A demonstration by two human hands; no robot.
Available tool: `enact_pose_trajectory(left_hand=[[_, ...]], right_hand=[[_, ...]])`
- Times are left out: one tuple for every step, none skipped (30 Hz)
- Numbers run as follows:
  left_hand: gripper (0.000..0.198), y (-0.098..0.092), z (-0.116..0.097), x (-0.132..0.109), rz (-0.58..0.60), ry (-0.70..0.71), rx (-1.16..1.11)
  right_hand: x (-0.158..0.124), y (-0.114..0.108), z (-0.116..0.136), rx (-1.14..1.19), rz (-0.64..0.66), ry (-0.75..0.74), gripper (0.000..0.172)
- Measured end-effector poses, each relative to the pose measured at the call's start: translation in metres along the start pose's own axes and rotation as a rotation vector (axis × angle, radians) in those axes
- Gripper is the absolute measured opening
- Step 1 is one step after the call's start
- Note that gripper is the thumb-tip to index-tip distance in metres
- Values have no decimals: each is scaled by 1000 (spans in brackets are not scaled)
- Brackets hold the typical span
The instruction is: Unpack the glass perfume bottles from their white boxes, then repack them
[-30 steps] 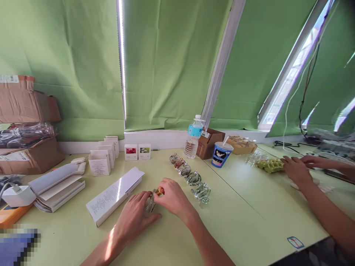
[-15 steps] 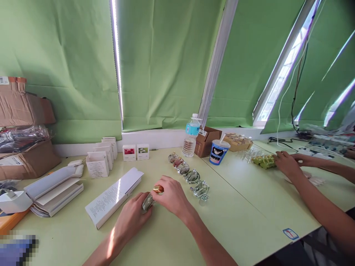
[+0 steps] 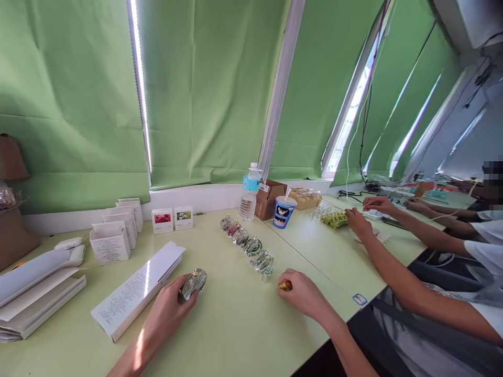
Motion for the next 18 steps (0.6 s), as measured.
enact_pose_trajectory(left_hand=[[27,0,0,0,-2,4,4],[28,0,0,0,-4,8,7],[29,0,0,0,-6,12,11],[30,0,1,0,-7,15,13],[30,1,1,0,-6,19,16],[30,1,1,0,-4,24,19],[30,2,1,0,-1,29,22],[30,2,1,0,-1,33,27],[31,2,1,0,0,36,32],[32,2,1,0,0,39,38],[33,2,1,0,-2,42,44],[33,2,1,0,-2,47,49],[33,2,1,0,-1,53,53],[33,2,0,0,0,60,56],[33,2,0,0,2,65,60],[33,2,0,0,2,67,64],[33,2,0,0,3,66,70],[33,2,0,0,4,64,75]], right_hand=[[1,0,-15,-39,-13,33,10],[3,2,-26,-67,-15,54,10],[5,3,-32,-86,-19,61,9],[7,4,-35,-101,-26,63,8],[9,6,-35,-112,-31,63,8],[11,7,-33,-121,-37,62,8],[13,8,-31,-129,-42,62,9],[14,8,-29,-135,-44,65,9],[15,9,-29,-138,-42,70,9],[15,9,-29,-140,-35,78,9],[15,8,-31,-145,-25,88,9],[15,8,-34,-151,-16,99,9],[14,7,-36,-158,-7,108,8],[12,6,-39,-165,1,115,8],[11,5,-40,-169,7,115,7],[9,4,-41,-171,8,108,7],[7,4,-40,-170,5,97,7],[6,3,-39,-170,1,84,7]])
Point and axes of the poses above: each hand's wrist, its own x-axis towards the middle knuckle, its own y-axis out of the palm, z = x × y, the point moved 9 cm from there along x, towards the middle knuckle, and after that the axes turned 1 degree about -x, right-handed, at the moved point
